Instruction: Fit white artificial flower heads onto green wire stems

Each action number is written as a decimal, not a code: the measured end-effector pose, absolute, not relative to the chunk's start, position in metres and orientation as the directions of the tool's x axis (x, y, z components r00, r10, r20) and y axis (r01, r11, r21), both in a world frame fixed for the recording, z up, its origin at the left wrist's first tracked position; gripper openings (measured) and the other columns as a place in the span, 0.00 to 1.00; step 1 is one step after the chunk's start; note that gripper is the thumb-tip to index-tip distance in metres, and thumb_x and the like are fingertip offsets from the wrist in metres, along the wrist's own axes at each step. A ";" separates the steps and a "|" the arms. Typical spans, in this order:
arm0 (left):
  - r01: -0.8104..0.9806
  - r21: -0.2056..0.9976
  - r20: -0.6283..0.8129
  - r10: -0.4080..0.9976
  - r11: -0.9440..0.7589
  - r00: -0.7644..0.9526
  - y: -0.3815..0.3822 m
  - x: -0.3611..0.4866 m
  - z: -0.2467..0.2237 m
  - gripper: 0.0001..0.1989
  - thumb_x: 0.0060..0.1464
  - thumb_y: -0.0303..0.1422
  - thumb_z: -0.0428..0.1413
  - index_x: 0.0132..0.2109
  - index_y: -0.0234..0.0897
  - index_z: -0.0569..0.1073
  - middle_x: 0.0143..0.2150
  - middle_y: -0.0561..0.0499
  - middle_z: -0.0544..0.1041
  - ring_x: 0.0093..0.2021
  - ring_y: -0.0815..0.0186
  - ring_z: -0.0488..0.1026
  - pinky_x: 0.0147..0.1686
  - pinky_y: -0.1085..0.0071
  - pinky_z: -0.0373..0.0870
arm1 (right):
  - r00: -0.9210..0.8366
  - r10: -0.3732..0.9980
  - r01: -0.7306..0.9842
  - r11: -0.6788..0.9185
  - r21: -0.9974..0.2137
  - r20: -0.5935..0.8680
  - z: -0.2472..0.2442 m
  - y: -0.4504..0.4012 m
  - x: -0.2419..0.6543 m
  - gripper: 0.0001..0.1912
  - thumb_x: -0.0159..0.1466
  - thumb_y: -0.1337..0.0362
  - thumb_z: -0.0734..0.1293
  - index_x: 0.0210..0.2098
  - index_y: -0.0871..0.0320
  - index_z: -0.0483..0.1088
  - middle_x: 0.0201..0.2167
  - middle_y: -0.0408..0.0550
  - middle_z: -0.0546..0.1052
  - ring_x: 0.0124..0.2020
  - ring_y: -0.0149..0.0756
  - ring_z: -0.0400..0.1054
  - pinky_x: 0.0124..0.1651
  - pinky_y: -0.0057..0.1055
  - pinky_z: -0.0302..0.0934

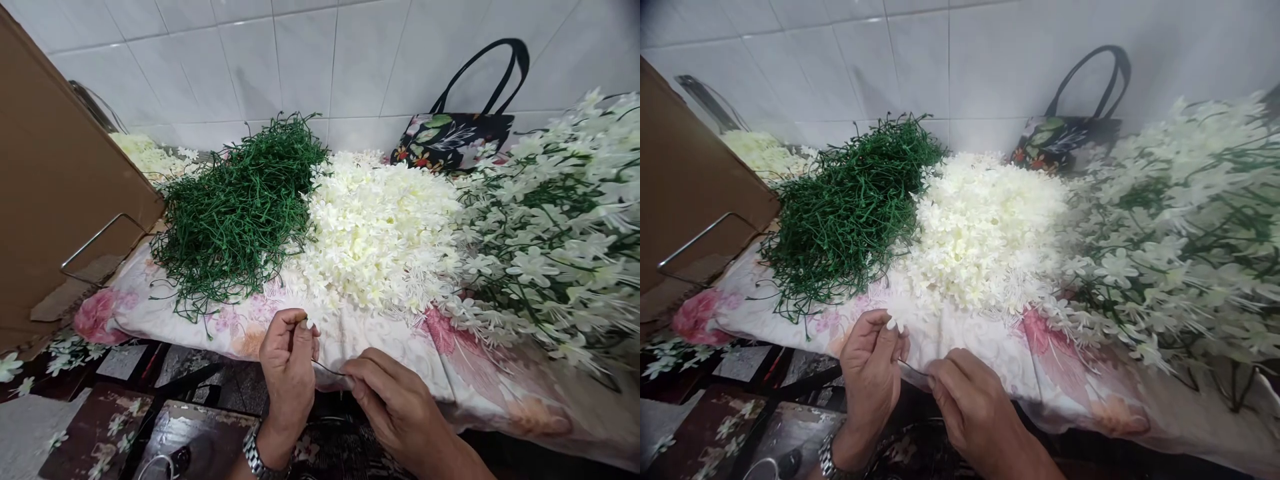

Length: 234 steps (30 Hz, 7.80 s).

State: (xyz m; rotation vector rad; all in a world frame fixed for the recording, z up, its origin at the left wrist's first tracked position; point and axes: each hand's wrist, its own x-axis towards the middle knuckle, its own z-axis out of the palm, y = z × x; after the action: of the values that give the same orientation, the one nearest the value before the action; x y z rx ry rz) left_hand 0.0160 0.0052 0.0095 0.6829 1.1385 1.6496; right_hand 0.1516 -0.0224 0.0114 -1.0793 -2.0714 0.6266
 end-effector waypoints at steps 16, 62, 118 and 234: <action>0.038 0.977 -0.212 0.939 0.210 0.270 -0.004 -0.009 0.036 0.06 0.40 0.21 0.52 0.23 0.34 0.70 0.20 0.55 0.67 0.24 0.70 0.62 0.26 0.77 0.60 | -0.655 0.575 0.488 0.817 -0.306 0.490 0.045 0.004 0.157 0.14 0.67 0.73 0.54 0.32 0.63 0.68 0.26 0.47 0.67 0.29 0.33 0.56 0.30 0.30 0.53; 0.142 0.987 -0.056 0.987 0.078 -0.153 0.022 -0.012 0.014 0.07 0.38 0.24 0.55 0.28 0.37 0.74 0.23 0.57 0.72 0.20 0.72 0.64 0.18 0.79 0.57 | -0.346 0.814 0.820 0.504 -0.272 0.467 0.014 0.009 0.238 0.11 0.63 0.77 0.57 0.33 0.60 0.67 0.33 0.51 0.69 0.38 0.36 0.63 0.40 0.32 0.58; -0.490 0.834 -0.319 0.946 0.253 -0.055 0.010 0.006 0.025 0.13 0.33 0.29 0.66 0.23 0.34 0.67 0.22 0.59 0.66 0.15 0.81 0.52 0.14 0.82 0.50 | -0.331 0.794 0.777 0.536 -0.330 0.510 0.018 0.002 0.217 0.07 0.63 0.74 0.59 0.31 0.59 0.63 0.24 0.45 0.67 0.28 0.33 0.61 0.39 0.32 0.56; 0.319 0.787 0.470 0.848 -0.528 0.244 -0.003 0.002 0.007 0.15 0.47 0.16 0.46 0.35 0.36 0.72 0.23 0.54 0.66 0.23 0.70 0.64 0.22 0.75 0.59 | -0.372 0.800 0.588 0.595 -0.547 0.470 0.030 -0.009 0.162 0.07 0.64 0.76 0.57 0.33 0.59 0.62 0.27 0.45 0.67 0.30 0.31 0.61 0.32 0.28 0.58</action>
State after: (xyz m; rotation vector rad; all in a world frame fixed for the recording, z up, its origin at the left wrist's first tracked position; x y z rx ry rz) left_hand 0.0020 -0.0033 0.0071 1.9743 1.0617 1.2592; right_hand 0.1622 -0.0086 0.0304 -1.0952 -2.0983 0.3739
